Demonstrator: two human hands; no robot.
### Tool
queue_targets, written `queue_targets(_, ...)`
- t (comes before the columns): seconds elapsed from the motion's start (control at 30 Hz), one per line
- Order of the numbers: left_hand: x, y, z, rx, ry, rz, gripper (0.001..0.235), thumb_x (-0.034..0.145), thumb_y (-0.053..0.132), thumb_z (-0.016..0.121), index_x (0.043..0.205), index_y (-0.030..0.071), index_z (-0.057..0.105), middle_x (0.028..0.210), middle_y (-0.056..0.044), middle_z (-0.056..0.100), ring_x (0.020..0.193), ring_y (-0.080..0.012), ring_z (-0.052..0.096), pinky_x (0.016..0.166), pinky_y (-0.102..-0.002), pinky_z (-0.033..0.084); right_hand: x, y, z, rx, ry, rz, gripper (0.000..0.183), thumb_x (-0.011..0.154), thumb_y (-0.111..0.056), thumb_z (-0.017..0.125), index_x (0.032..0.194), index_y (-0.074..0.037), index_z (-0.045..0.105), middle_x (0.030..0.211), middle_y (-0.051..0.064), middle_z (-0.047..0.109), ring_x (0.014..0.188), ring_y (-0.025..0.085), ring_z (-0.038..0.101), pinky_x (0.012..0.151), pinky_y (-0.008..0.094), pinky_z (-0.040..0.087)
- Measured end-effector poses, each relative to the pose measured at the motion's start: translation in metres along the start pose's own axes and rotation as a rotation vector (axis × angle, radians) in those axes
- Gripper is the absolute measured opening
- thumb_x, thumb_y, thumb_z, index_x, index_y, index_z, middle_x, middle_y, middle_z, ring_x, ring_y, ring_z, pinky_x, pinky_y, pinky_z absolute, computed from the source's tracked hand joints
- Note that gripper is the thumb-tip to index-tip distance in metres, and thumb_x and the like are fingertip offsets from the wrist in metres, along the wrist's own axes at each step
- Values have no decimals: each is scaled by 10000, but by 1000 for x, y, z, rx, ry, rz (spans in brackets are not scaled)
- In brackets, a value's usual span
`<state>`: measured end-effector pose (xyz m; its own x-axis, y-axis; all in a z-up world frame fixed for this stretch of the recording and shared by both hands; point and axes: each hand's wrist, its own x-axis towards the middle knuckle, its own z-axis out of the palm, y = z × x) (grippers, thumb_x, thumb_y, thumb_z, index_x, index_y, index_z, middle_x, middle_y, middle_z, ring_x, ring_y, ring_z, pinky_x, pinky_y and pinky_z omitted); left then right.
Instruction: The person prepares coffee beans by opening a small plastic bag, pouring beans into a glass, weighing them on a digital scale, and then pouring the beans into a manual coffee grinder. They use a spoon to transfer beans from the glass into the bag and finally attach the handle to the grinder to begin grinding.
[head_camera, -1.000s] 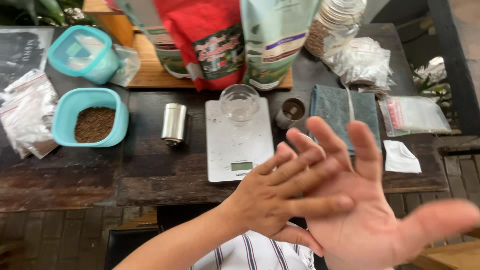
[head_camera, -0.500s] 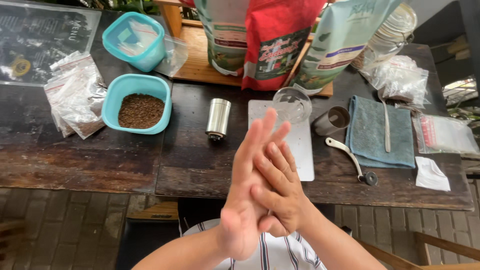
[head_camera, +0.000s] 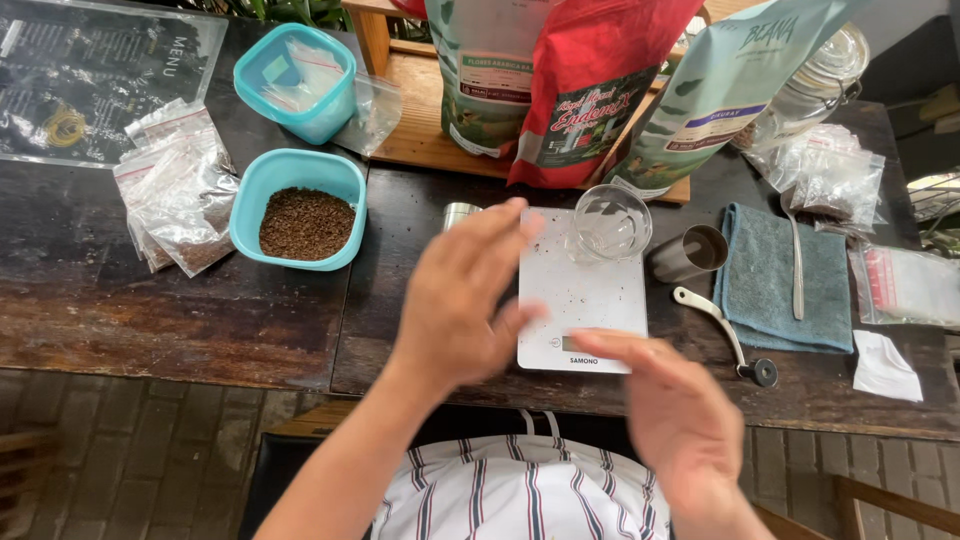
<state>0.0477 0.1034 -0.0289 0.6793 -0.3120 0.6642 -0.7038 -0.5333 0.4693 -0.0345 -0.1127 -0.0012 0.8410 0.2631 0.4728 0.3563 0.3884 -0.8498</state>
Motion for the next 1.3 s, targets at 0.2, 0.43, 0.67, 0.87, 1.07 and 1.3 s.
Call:
queue_targets(0.2,16,-46,3,283,-231,-556,802,1004,633,568,1549,54,466,1347,-196,584,1214,-368,596,926,-486,545,-3,15,-79,-1004,279,-132,512,993,-120,732,1439,37,536,1356,227,663,1294,331,675,1089,402,624)
queue_targets(0.43,21,-61,17,197,-393,-870,979,890,707,650,1622,109,397,1372,-185,549,1152,-445,639,878,-570,532,9,22,-104,-1400,367,148,746,965,-179,792,1578,47,433,1573,256,468,1454,398,459,1131,506,466)
queue_targets(0.67,13,-68,23,206,-395,-869,814,824,683,781,1427,157,631,1183,-149,658,1034,-444,743,786,-526,644,27,32,-106,-1352,462,414,926,866,-166,882,1592,124,387,1443,364,534,1323,543,552,1079,582,503)
queue_targets(0.87,7,-75,23,106,-252,-923,601,834,485,831,1270,96,691,1068,-129,664,981,-391,760,732,-460,655,18,44,-118,-1405,496,311,759,874,-189,915,1489,83,564,1262,319,680,1147,482,688,920,527,587)
queue_targets(1.07,34,-33,-14,-195,-143,-1172,633,775,518,761,1293,160,696,1093,-8,769,891,-152,699,796,-318,564,12,27,-89,-1221,716,25,708,857,10,931,1421,85,509,1353,253,562,1115,331,637,938,360,570)
queue_targets(1.3,40,3,-31,-629,138,-908,597,808,306,838,1348,141,647,1075,-57,740,838,-146,718,749,-270,653,0,32,-44,-753,422,-93,655,818,-106,847,1392,-46,538,1262,168,625,1118,308,730,972,385,634)
